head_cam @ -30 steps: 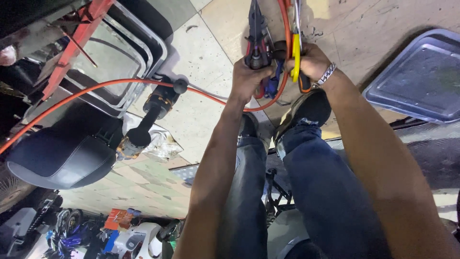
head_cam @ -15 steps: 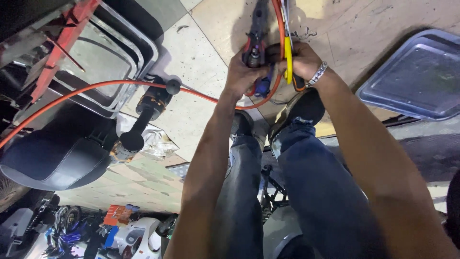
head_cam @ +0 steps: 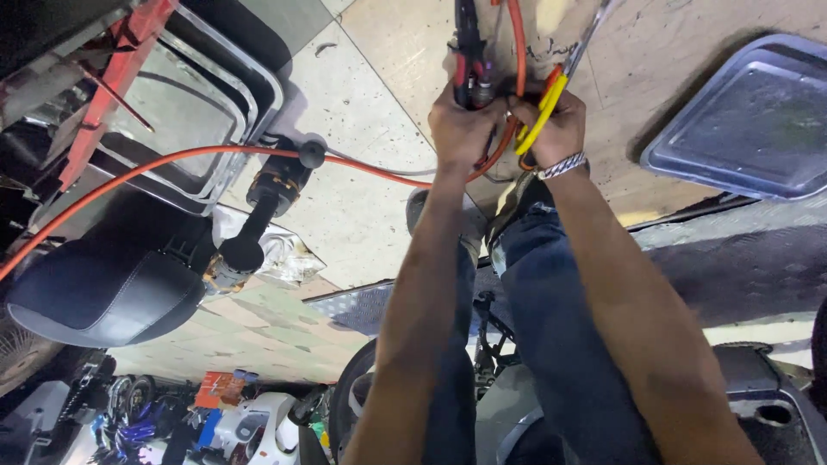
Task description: The person works on the engine of a grey scooter with the seat removed, using a wrench to tighten components. They then move to a tool rack to organize and hang various tools, including pliers and scissors, before returning to the scooter to reattach the seat and close the storage compartment.
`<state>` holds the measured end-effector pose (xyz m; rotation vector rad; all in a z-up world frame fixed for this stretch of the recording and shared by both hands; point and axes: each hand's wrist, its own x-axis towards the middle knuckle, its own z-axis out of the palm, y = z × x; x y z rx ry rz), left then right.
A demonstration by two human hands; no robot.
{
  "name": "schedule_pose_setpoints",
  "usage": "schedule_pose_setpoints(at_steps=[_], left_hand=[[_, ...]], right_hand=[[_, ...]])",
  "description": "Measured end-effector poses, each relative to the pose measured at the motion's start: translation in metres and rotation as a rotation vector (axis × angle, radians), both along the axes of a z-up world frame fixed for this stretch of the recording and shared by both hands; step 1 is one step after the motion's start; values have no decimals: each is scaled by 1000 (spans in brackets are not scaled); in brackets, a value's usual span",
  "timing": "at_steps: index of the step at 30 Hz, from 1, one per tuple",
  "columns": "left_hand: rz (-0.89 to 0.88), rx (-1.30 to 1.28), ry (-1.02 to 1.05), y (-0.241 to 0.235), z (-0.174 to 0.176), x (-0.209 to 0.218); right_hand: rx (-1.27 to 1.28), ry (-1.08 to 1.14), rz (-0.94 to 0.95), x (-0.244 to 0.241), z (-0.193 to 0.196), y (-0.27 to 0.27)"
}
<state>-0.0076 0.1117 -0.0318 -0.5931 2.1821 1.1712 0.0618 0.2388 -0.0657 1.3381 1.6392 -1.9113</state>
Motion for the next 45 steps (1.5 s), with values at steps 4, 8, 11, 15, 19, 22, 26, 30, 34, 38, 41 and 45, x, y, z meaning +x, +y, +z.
schedule_pose_setpoints(at_steps=[4, 8, 11, 15, 19, 22, 26, 30, 34, 38, 41, 45], left_hand=[[172, -120, -125, 22, 23, -12], [281, -349, -164, 31, 4, -8], [194, -362, -18, 37, -12, -6], [278, -580, -148, 49, -18, -13], [278, -537, -209, 46, -15, -17], [280, -456, -301, 46, 4, -32], [180, -465, -326, 35, 4, -21], [-7, -406, -284, 19, -1, -11], [-35, -119, -310, -18, -1, -10], [-35, 199, -504, -54, 101, -19], [93, 458, -340, -81, 185, -12], [186, 803, -328, -106, 297, -8]], right_hand=[[418, -53, 96, -2, 16, -2], [389, -112, -29, 16, 17, 9], [296, -155, -21, 30, 15, 16], [251, -277, 25, 31, 37, 12], [110, -248, -107, 34, 51, 7], [29, -239, -209, 43, 55, 3], [-11, -260, -205, 27, 95, 4], [3, -321, -144, 33, 122, 4], [-83, -194, -208, 48, 148, 5], [-75, -273, -232, 50, 200, 11], [-98, -99, -294, 65, 241, 16], [-197, 25, -322, 63, 323, 16]])
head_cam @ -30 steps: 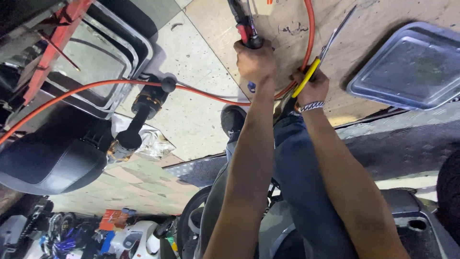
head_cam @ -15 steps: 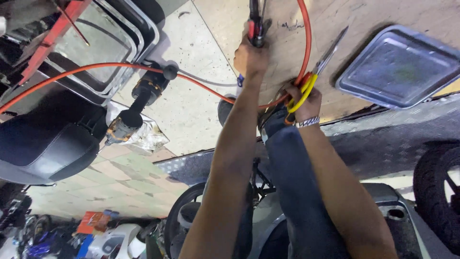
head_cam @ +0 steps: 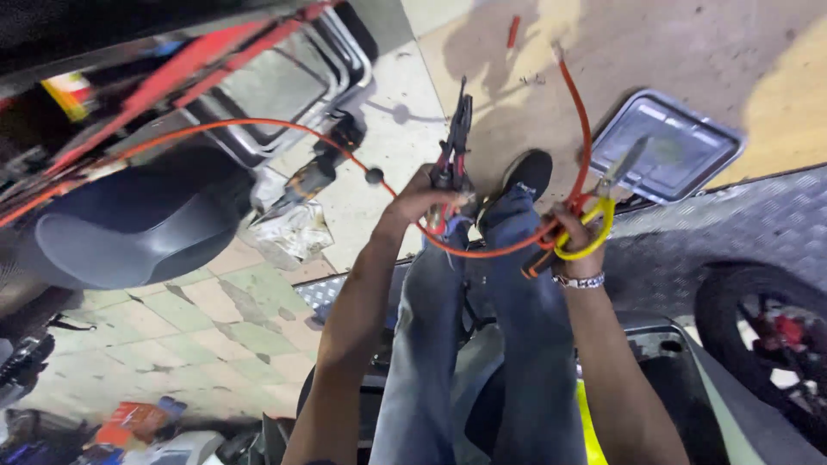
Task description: The person works on the engine of a grey scooter with the seat removed, using a wrench to tighten components. They then move to a tool rack to organize and hang various tools, including pliers and scissors, before returning to the scooter to reattach the seat and close the storage compartment.
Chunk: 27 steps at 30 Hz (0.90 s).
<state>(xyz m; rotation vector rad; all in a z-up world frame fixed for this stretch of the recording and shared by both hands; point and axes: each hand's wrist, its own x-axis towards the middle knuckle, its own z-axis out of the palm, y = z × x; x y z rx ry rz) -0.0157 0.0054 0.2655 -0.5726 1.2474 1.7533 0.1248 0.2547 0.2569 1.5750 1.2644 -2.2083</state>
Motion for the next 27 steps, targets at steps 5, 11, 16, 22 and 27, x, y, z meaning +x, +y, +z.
schedule_pose_setpoints(at_steps=[5, 11, 16, 22, 27], left_hand=[[136, 40, 78, -30, 107, 36], [377, -191, 316, -73, 248, 53], [882, -206, 416, -137, 291, 75], [1195, -376, 295, -196, 362, 162], [1359, -489, 170, -190, 368, 234]], right_hand=[[-117, 41, -53, 15, 98, 19], [-24, -73, 189, 54, 224, 18], [478, -10, 53, 88, 215, 27], [664, 93, 103, 0, 224, 27], [349, 305, -75, -51, 299, 25]])
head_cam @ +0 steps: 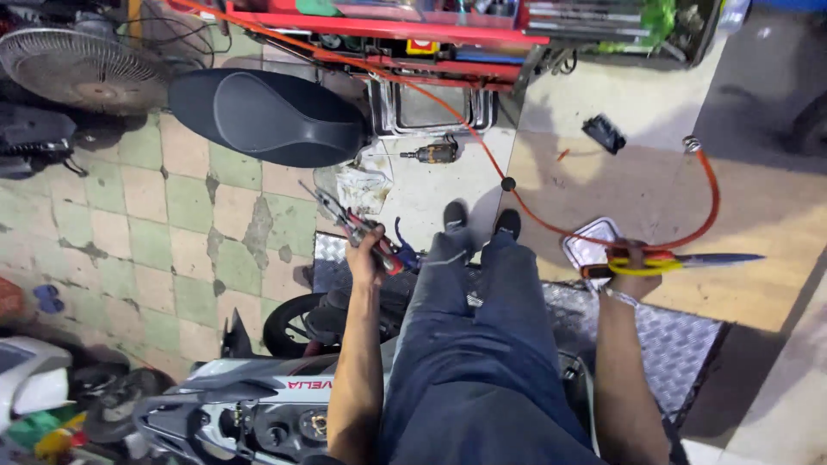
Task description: The person works on the engine of a grey scooter with the seat removed, using a wrench to tighten components. They then move to a tool rack to organize and hang various tools, including pliers and scissors, before returning to the scooter to reattach the seat and close the storage compartment.
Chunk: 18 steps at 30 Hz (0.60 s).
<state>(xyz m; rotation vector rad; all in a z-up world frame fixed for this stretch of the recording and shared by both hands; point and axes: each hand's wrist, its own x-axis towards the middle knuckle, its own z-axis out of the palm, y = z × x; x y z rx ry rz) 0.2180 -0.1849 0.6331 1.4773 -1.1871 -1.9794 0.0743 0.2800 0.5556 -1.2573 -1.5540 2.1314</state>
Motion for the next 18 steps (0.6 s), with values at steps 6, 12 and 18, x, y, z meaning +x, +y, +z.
schedule_pose_setpoints(at_steps=[6, 12, 18], left_hand=[[225, 91, -26, 7, 0, 12], [145, -32, -272, -49, 29, 39], [-127, -267, -561, -157, 36, 89]], right_hand=[[-501, -242, 641, -9, 35, 41], [-487, -225, 946, 38, 55, -77], [-608, -122, 1283, 94, 6, -269]])
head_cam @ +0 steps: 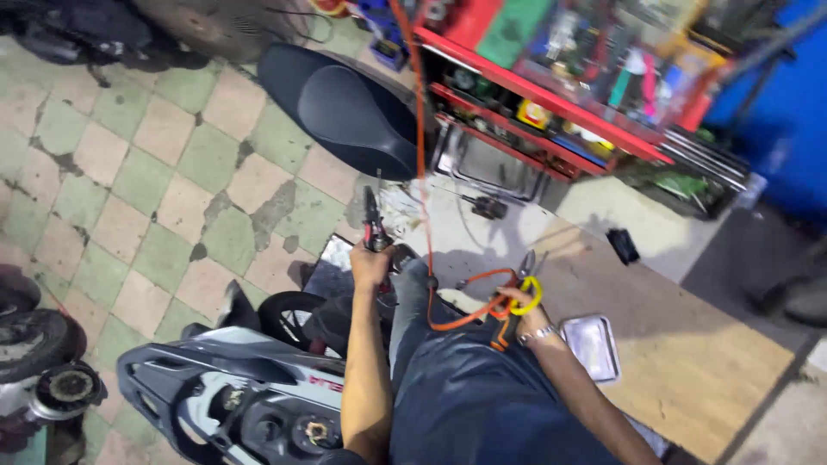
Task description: The person works on the engine of a grey scooter with the seat removed, using a wrench to tighten components. They then move to a tool rack to organize and hang various tools, including pliers and scissors, before returning to the scooter to reattach the seat and close the storage compartment.
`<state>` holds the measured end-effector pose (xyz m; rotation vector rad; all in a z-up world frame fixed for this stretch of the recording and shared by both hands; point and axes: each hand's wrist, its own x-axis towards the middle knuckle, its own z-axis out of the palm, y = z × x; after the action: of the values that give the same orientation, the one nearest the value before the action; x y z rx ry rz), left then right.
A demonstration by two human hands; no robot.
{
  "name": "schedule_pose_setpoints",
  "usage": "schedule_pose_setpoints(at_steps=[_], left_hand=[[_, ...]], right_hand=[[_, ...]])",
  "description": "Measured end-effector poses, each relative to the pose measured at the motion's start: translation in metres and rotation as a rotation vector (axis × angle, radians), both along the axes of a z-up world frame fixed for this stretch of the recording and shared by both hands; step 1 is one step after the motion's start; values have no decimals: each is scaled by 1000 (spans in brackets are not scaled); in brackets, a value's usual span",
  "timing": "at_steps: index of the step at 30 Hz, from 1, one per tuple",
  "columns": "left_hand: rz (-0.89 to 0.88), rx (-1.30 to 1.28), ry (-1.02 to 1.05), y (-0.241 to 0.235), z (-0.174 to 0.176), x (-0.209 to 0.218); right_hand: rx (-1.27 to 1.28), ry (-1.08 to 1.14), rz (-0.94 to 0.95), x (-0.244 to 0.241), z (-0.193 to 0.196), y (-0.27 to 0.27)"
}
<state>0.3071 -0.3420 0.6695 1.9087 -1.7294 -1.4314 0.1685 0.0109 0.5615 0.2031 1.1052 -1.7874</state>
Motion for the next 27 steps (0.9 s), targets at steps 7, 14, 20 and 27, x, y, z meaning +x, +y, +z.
schedule_pose_setpoints(at_steps=[7, 14, 20, 27], left_hand=[[61, 60, 57, -120, 2, 78], [136, 134, 60, -217, 31, 136], [212, 119, 138, -301, -6, 131], [97, 135, 176, -443, 9, 116]], right_hand=[[297, -329, 26, 32, 74, -252], [507, 3, -247, 56, 110, -386], [858, 671, -45, 30, 95, -450], [538, 1364, -424, -149, 132, -618]])
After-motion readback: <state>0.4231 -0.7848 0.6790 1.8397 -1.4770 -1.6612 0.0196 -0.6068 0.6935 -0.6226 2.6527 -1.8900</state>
